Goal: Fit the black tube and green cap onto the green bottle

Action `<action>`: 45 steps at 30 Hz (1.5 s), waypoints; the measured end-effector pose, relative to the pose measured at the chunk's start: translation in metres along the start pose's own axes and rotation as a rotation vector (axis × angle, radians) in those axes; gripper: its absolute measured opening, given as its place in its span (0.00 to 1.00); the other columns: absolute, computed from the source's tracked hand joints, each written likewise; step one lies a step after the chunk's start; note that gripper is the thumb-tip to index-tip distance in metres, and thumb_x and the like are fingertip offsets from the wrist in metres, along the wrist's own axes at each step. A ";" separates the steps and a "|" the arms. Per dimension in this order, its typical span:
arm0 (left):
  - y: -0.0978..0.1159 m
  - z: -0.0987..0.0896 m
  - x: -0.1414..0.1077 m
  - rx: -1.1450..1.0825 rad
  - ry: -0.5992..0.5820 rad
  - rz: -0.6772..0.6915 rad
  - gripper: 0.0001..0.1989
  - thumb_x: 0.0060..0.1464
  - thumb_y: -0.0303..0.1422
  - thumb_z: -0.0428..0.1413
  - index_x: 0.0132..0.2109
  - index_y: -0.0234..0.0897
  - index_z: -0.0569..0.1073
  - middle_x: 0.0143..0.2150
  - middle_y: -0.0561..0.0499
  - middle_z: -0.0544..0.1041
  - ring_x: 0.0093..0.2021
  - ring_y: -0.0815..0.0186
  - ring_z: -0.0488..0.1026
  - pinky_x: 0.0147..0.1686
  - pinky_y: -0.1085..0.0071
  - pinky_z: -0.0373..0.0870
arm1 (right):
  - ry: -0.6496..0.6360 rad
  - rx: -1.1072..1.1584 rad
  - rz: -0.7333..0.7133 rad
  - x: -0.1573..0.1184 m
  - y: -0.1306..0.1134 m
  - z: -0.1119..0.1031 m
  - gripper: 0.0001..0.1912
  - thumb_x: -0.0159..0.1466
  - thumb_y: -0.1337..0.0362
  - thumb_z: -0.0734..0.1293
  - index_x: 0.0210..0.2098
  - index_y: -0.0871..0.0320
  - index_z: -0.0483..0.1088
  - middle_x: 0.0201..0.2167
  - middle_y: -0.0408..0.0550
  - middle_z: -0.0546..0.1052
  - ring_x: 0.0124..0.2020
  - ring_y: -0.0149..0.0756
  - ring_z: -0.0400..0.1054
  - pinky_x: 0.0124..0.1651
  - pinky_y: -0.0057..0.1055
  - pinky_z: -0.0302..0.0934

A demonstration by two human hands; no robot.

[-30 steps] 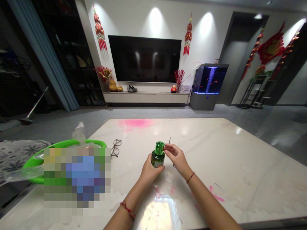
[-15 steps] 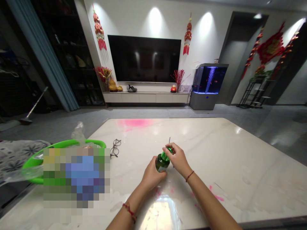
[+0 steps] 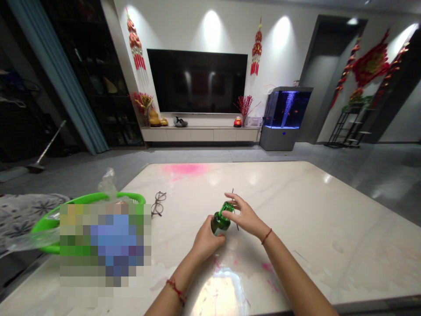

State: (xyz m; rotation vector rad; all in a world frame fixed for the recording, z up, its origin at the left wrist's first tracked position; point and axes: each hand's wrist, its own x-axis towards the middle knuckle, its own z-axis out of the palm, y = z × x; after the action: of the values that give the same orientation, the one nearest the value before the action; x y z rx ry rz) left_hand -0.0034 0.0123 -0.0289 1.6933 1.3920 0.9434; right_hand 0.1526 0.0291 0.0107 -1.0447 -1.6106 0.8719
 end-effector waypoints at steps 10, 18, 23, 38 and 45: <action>-0.004 0.002 -0.001 -0.015 -0.003 0.017 0.18 0.33 0.23 0.56 0.37 0.36 0.64 0.30 0.54 0.70 0.30 0.68 0.66 0.28 0.75 0.58 | 0.243 -0.441 0.093 -0.002 -0.006 0.007 0.22 0.52 0.45 0.64 0.37 0.55 0.67 0.29 0.44 0.73 0.26 0.33 0.66 0.31 0.31 0.58; 0.003 0.002 -0.005 -0.007 -0.033 0.044 0.19 0.32 0.23 0.55 0.37 0.36 0.65 0.30 0.54 0.70 0.30 0.67 0.66 0.28 0.74 0.58 | 0.272 -0.480 0.034 0.000 -0.008 0.010 0.17 0.51 0.50 0.65 0.34 0.55 0.66 0.26 0.43 0.71 0.30 0.36 0.67 0.34 0.30 0.58; 0.001 0.001 -0.003 -0.016 -0.034 0.023 0.19 0.32 0.23 0.56 0.37 0.36 0.65 0.31 0.53 0.70 0.32 0.66 0.67 0.29 0.73 0.59 | 0.159 -0.315 -0.020 0.000 -0.007 0.004 0.16 0.50 0.56 0.67 0.37 0.56 0.67 0.29 0.43 0.71 0.27 0.31 0.65 0.32 0.29 0.59; 0.002 -0.002 0.000 -0.019 -0.001 -0.012 0.20 0.32 0.24 0.56 0.38 0.36 0.64 0.31 0.54 0.71 0.31 0.66 0.68 0.30 0.73 0.60 | 0.014 -0.135 0.053 -0.001 -0.007 -0.005 0.22 0.49 0.65 0.67 0.44 0.57 0.65 0.36 0.46 0.70 0.22 0.24 0.61 0.29 0.27 0.60; 0.001 -0.002 0.000 0.002 -0.020 -0.011 0.20 0.32 0.24 0.55 0.38 0.36 0.64 0.31 0.54 0.70 0.32 0.66 0.67 0.30 0.74 0.60 | -0.019 -0.145 0.043 -0.001 -0.011 -0.006 0.19 0.49 0.67 0.66 0.41 0.58 0.66 0.37 0.46 0.71 0.25 0.26 0.62 0.32 0.27 0.61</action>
State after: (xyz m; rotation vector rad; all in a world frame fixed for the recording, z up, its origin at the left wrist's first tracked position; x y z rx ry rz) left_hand -0.0047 0.0127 -0.0274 1.6906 1.3882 0.9168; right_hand 0.1565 0.0245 0.0221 -1.1784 -1.6933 0.8047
